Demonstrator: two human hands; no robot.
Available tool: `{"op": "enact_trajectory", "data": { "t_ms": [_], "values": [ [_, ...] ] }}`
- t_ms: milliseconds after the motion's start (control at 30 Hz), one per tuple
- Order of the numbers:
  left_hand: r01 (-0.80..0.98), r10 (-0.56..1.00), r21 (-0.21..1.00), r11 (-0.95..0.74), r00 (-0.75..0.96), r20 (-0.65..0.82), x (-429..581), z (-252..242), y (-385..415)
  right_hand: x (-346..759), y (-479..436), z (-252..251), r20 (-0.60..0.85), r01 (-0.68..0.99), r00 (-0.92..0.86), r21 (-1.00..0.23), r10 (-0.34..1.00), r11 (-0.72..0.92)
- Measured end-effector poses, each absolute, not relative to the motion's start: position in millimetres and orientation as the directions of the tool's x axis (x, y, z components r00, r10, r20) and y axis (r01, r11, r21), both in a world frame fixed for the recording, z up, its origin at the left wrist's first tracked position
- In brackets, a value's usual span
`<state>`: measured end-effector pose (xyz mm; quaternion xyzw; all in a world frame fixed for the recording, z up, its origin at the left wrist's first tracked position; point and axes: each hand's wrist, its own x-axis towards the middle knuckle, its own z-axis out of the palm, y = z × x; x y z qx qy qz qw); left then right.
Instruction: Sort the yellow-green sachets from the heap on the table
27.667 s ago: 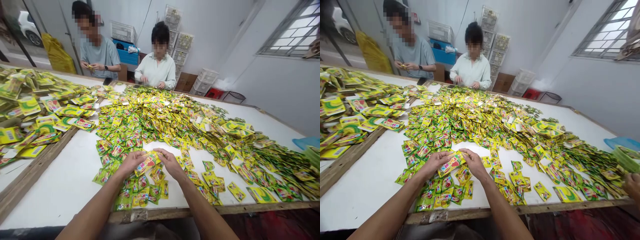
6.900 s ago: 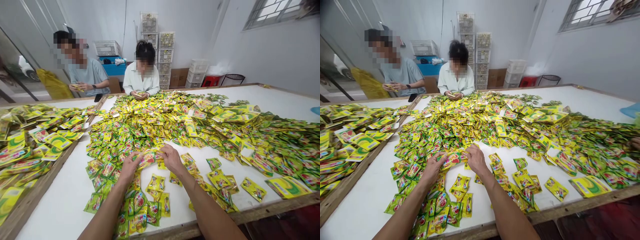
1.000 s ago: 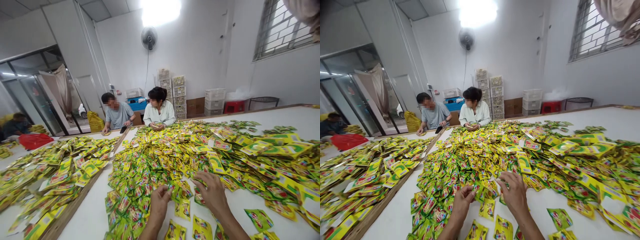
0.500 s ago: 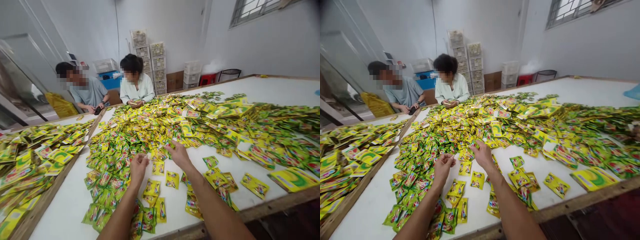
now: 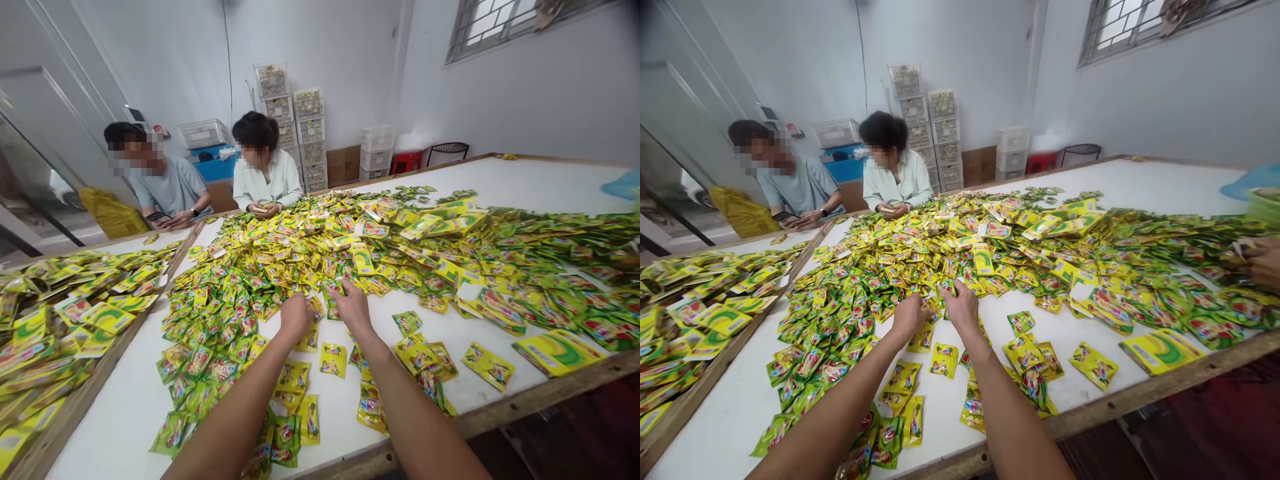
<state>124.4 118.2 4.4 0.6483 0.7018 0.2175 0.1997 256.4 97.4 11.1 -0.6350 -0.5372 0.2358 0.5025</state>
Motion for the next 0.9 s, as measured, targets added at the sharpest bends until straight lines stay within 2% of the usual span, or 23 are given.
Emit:
{"op": "enact_trajectory", "data": {
  "t_ms": [167, 267, 367, 500, 633, 767, 900],
  "values": [
    [0.628, 0.988, 0.767, 0.129, -0.150, -0.044, 97, -3, 110, 255, 101, 3, 0.179, 0.340, 0.219, -0.935, 0.959, 0.097],
    [0.421, 0.984, 0.894, 0.154, -0.149, -0.099, 76, -4, 95, 247, 102, -4, 0.125, 0.206, 0.155, -0.974, 0.980, 0.092],
    [0.205, 0.979, 0.966, 0.157, -0.161, -0.125, 64, -8, 79, 239, 100, -7, 0.083, 0.081, 0.075, -0.994, 0.994, 0.077],
    [-0.004, 0.969, 0.985, 0.170, -0.182, -0.168, 65, -16, 68, 231, 94, -5, 0.111, 0.123, 0.026, -0.987, 0.993, 0.107],
    [-0.111, 0.968, 0.981, 0.161, -0.175, -0.178, 67, -17, 66, 227, 91, 0, 0.114, 0.187, 0.012, -0.976, 0.993, 0.110],
    [-0.126, 0.976, 0.984, 0.122, -0.167, -0.143, 61, -12, 68, 225, 87, 6, 0.110, 0.166, -0.121, -0.978, 0.987, 0.130],
    [-0.072, 0.993, 0.994, 0.081, -0.084, -0.087, 54, -9, 70, 222, 84, 7, 0.200, 0.236, -0.259, -0.935, 0.945, 0.263]
  ]
}}
